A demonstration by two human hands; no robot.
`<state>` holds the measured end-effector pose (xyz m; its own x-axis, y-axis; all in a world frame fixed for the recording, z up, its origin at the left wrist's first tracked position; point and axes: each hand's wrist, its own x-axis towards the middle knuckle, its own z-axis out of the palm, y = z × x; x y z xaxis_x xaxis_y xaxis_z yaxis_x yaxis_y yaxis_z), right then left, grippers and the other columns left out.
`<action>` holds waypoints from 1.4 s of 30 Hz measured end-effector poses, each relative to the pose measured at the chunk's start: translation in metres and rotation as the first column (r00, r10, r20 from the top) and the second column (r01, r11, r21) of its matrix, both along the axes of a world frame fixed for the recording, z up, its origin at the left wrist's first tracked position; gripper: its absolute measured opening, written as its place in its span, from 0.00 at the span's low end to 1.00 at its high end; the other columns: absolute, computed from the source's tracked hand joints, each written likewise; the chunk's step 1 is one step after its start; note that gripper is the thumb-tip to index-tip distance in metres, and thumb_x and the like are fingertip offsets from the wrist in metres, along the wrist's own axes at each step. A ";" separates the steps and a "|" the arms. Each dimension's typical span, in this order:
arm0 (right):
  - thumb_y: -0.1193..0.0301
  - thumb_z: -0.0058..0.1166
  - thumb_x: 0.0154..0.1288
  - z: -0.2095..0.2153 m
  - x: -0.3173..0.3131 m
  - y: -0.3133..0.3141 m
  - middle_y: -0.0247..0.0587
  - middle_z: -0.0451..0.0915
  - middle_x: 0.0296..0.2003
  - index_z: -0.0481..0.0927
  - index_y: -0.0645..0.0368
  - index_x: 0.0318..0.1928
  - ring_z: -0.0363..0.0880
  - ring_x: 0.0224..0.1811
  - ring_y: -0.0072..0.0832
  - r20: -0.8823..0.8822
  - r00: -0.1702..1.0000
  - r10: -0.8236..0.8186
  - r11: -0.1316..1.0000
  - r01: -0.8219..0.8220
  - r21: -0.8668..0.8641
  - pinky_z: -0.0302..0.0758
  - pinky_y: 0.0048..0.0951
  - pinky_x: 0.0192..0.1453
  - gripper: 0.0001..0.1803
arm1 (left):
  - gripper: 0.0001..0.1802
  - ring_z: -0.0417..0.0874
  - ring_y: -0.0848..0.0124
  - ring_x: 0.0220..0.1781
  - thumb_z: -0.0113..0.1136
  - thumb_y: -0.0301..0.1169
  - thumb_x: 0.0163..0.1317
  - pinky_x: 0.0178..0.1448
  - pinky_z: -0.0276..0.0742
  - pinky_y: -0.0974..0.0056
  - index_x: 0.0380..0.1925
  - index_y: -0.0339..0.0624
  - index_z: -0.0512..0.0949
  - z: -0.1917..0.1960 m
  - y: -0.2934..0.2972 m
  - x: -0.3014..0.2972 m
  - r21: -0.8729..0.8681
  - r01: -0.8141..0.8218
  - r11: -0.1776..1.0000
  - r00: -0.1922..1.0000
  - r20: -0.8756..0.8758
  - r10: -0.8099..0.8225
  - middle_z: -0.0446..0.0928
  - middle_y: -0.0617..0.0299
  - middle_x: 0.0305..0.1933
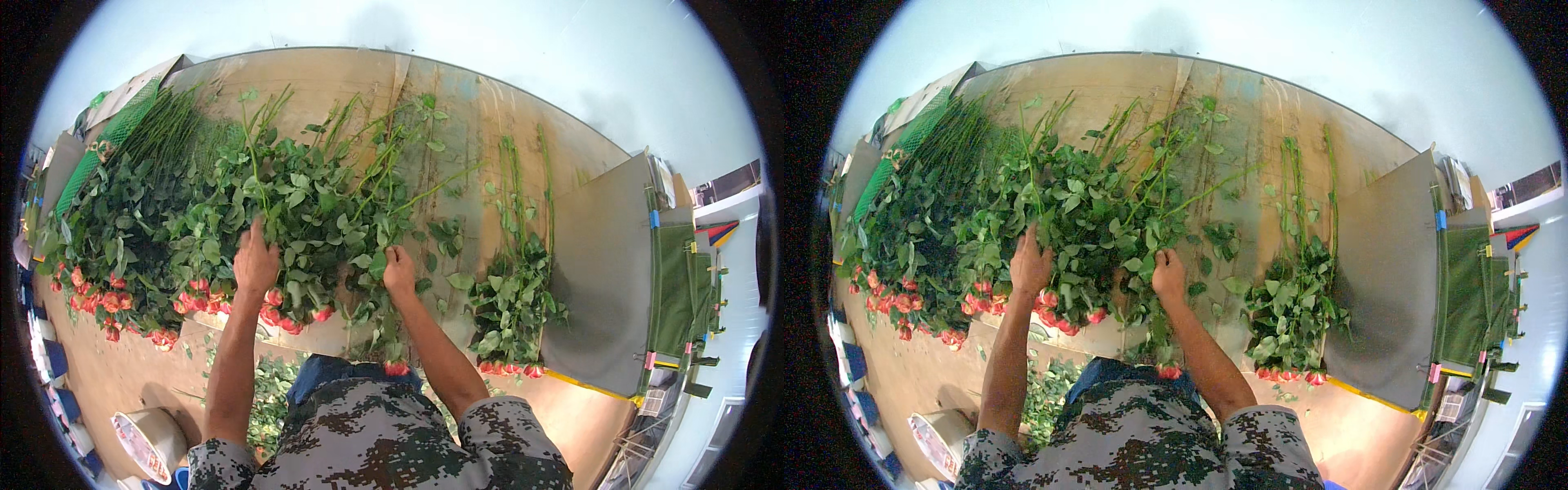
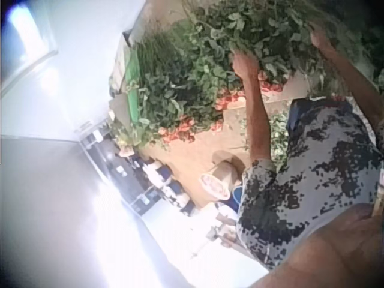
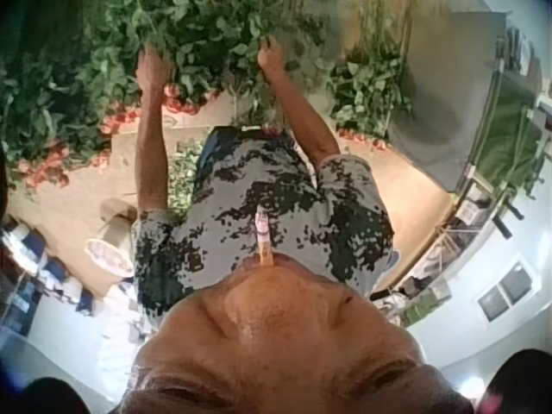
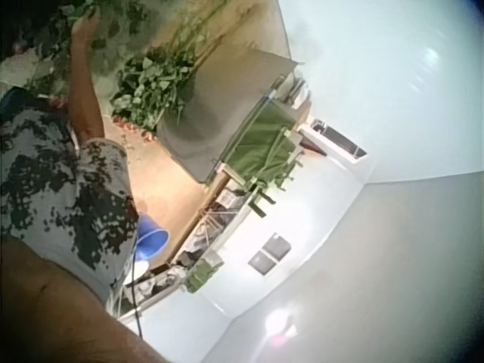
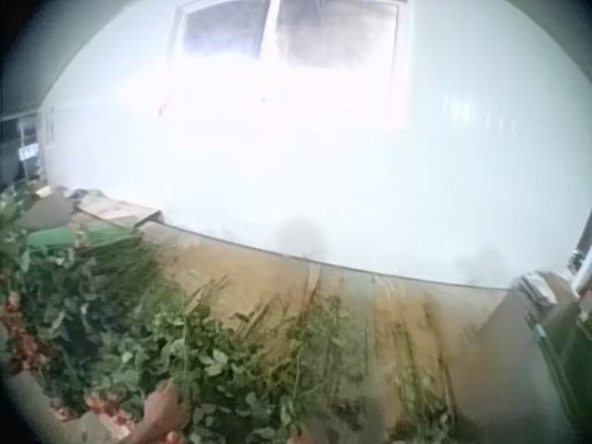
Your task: The person arranges green leafy stems and red flowers on a large table, gathering them into bunches and placing them on a green mat. The person handles the stems by hand, repeatedly picking up and repositioning the foliage.
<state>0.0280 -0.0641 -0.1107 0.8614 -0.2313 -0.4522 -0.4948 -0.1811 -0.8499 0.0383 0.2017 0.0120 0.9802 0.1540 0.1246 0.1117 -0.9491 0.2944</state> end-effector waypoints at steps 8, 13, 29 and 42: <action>0.63 0.42 0.73 0.031 0.002 0.013 0.33 0.73 0.25 0.72 0.57 0.46 0.65 0.14 0.21 0.019 0.993 -0.117 0.841 0.088 0.534 0.65 0.30 0.17 0.12 | 0.40 0.73 0.49 0.56 0.66 0.39 0.54 0.60 0.69 0.53 0.62 0.35 0.58 -0.026 -0.082 -0.007 0.071 0.203 0.977 0.970 -0.150 -0.191 0.74 0.49 0.51; 0.61 0.46 0.71 -0.028 0.026 0.026 0.42 0.76 0.38 0.69 0.61 0.52 0.74 0.31 0.28 0.190 0.980 -0.065 0.967 0.016 0.253 0.75 0.34 0.35 0.18 | 0.24 0.79 0.48 0.46 0.62 0.32 0.48 0.50 0.73 0.48 0.47 0.39 0.70 -0.023 -0.063 0.022 -0.174 0.316 0.933 0.889 -0.288 -0.355 0.78 0.46 0.41; 0.66 0.47 0.68 0.011 0.064 0.085 0.42 0.73 0.31 0.70 0.65 0.49 0.68 0.28 0.31 -0.209 0.971 -0.116 0.962 0.162 0.218 0.67 0.45 0.37 0.16 | 0.19 0.77 0.42 0.47 0.45 0.39 0.60 0.53 0.71 0.45 0.41 0.32 0.70 -0.004 0.061 0.052 -0.091 0.239 0.967 0.858 -0.446 -0.254 0.77 0.37 0.42; 0.65 0.40 0.72 0.050 0.039 -0.025 0.38 0.74 0.35 0.72 0.59 0.45 0.69 0.33 0.31 -0.001 0.871 -0.492 0.712 0.403 0.575 0.71 0.40 0.37 0.12 | 0.15 0.75 0.50 0.49 0.59 0.29 0.57 0.55 0.70 0.51 0.45 0.39 0.74 0.015 0.001 -0.029 -0.134 0.257 0.957 0.966 0.073 -0.249 0.76 0.49 0.45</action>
